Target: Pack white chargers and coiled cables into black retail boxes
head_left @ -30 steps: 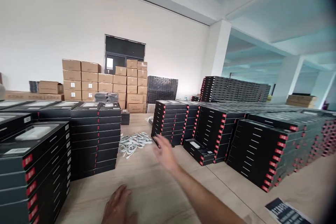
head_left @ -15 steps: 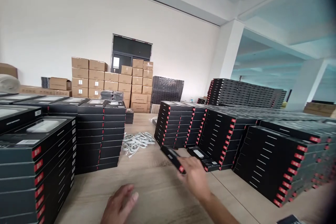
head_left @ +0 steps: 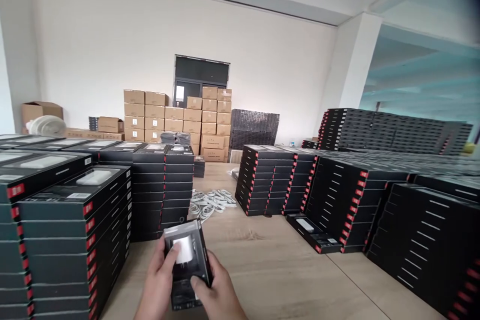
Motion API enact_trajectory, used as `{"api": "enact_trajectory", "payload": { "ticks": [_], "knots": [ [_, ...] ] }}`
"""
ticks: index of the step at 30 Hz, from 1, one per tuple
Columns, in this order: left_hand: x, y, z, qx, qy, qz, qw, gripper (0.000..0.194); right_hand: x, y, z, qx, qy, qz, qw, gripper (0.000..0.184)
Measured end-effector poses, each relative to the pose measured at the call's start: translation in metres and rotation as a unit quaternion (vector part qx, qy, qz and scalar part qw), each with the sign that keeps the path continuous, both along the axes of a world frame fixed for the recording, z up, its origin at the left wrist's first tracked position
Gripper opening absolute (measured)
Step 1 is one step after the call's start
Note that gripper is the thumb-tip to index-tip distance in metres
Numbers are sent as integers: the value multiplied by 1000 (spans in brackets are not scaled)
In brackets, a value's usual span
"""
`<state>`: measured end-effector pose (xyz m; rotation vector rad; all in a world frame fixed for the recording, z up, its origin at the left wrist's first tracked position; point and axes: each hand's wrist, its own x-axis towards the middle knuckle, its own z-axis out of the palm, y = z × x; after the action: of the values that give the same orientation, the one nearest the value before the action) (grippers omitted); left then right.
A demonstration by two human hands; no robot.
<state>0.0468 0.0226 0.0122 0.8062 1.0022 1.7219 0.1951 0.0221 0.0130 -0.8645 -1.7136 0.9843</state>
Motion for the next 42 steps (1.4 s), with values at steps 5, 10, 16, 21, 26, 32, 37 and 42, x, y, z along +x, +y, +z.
{"api": "enact_trajectory", "payload": {
  "ticks": [5, 10, 16, 21, 26, 32, 37, 42],
  "knots": [
    [3, -15, 20, 68, 165, 49, 983, 98, -15, -16, -14, 125, -133, -56, 982, 67],
    [-10, -24, 28, 109, 412, 120, 896, 81, -2, -16, -3, 24, -8, 57, 998, 62],
    [-2, -23, 9, 224, 675, 67, 700, 83, 15, -15, 15, -60, 65, 63, 994, 56],
    [5, -22, 0, 249, 719, 46, 647, 84, 11, -18, 19, -61, 37, 74, 995, 52],
    [8, -24, -1, 227, 720, 23, 656, 83, 6, -15, 8, -30, 22, -31, 999, 47],
    [1, -20, -9, 207, 706, -13, 677, 93, 13, -7, -7, 10, 26, -134, 991, 56],
    [0, -15, -16, 174, 716, 83, 671, 91, 21, -12, 4, 193, -78, -176, 962, 55],
    [6, -13, -16, 189, 716, 157, 654, 88, 17, -12, 5, 174, -204, -179, 947, 27]
  ]
}}
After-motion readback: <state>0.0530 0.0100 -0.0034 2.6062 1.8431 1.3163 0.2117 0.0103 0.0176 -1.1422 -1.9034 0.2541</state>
